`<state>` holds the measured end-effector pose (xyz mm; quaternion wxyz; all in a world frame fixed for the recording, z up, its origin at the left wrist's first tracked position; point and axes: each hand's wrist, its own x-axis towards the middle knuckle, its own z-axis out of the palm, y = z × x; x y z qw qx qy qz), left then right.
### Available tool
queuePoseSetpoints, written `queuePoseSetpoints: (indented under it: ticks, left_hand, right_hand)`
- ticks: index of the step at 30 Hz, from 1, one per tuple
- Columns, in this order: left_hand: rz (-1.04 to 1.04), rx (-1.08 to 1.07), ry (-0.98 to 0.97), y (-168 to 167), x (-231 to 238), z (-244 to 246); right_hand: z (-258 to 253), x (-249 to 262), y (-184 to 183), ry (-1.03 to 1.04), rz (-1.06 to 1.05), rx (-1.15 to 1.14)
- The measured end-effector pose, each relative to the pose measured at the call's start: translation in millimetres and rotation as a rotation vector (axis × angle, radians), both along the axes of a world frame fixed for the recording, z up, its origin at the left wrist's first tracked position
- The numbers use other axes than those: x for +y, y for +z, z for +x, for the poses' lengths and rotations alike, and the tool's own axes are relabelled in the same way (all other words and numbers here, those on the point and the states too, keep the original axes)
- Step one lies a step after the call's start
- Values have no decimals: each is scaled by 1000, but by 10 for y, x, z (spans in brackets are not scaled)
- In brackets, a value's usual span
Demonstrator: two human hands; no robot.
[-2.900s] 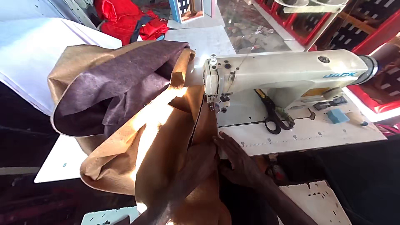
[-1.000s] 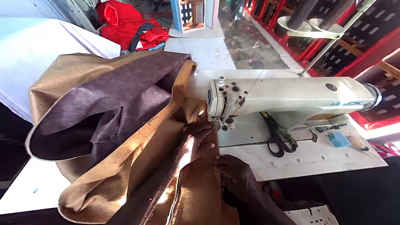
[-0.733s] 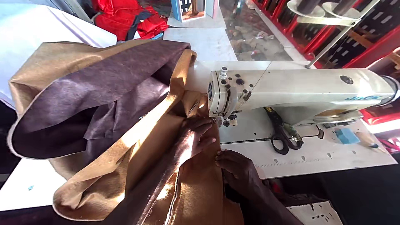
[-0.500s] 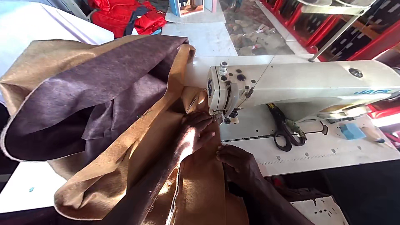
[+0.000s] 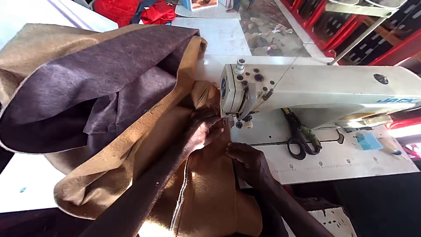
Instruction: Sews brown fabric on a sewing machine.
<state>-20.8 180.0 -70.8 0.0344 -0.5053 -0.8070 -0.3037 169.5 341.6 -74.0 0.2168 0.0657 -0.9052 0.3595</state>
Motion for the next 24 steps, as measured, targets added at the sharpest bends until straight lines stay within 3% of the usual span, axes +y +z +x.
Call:
queuePoseSetpoints:
  ticks: [21, 24]
  left_hand:
    - [102, -12, -64, 75, 187, -395]
    - [15, -70, -76, 198, 200, -402]
  right_hand:
    - [-368, 52, 36, -57, -48, -12]
    - [-306, 23, 24, -80, -177, -3]
